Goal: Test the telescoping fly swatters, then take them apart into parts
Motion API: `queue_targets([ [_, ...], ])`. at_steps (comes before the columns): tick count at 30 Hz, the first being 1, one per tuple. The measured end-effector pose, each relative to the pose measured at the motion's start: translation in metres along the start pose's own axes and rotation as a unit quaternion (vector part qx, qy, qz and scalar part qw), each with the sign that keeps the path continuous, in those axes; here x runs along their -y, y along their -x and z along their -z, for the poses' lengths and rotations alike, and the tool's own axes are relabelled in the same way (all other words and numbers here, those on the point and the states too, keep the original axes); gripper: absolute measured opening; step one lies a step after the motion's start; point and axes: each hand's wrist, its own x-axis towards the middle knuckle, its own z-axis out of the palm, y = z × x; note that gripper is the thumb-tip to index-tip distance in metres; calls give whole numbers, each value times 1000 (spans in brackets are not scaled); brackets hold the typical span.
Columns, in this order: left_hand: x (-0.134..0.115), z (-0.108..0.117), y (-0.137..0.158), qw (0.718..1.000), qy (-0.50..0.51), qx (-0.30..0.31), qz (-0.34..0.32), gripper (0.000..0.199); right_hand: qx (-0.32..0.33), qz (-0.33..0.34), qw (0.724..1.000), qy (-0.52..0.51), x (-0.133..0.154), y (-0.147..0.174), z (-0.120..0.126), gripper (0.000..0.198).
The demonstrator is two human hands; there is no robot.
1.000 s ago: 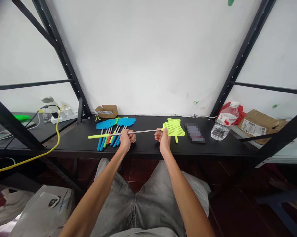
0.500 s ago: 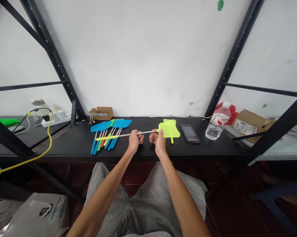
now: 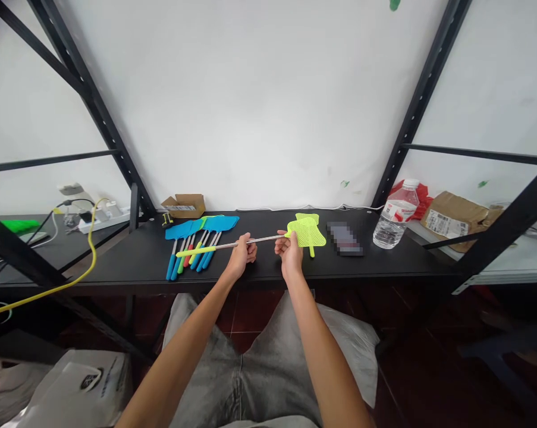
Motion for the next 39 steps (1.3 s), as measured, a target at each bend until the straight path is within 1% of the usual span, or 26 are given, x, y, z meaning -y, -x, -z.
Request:
queue_targets([
  [3,-9,15,4,998,38,-56,-5,50,-48,-13,997,-52,5,-2,3,35],
  [5,-17,31,8,992,69,-107,-7,49,-80,-21,993,-90,8,-3,6,35],
  [7,-22,46,13,986,82,-143,-4,49,-93,-25,990,-103,11,-5,8,36],
  [9,-26,59,17,985,79,-150,1,50,-91,-24,991,-98,11,-5,8,36],
  [11,-27,65,20,985,82,-153,-4,48,-85,-23,992,-95,12,-4,7,36],
  [15,-27,65,23,974,105,-195,-45,44,-80,-24,990,-110,12,-3,7,40],
  [17,-26,63,24,968,100,-221,-56,44,-79,-20,992,-98,11,-4,8,42],
  [19,-26,61,24,966,93,-234,-61,42,-80,-8,994,-76,9,-5,9,43],
  [23,-25,61,24,971,87,-213,-69,40,-86,12,995,-53,2,-8,9,41],
  [27,-27,63,26,974,76,-200,-81,43,-77,1,996,-45,1,-10,8,41],
  [29,-27,60,27,971,73,-207,-91,44,-76,-2,996,-41,1,-11,7,42],
  [31,-24,50,26,970,69,-213,-93,44,-78,-2,996,-33,0,-11,5,43],
  [34,-13,21,23,976,52,-197,-75,41,-66,-6,998,-8,-6,-8,0,44],
  [36,-6,-1,18,982,42,-175,-61,42,-49,-9,999,4,-10,-6,-3,44],
  [38,-2,-15,13,986,38,-155,-51,43,-33,-10,999,3,-13,-5,-3,45],
  [39,0,-18,11,987,38,-146,-51,44,-26,-11,1000,2,-14,-5,-3,45],
])
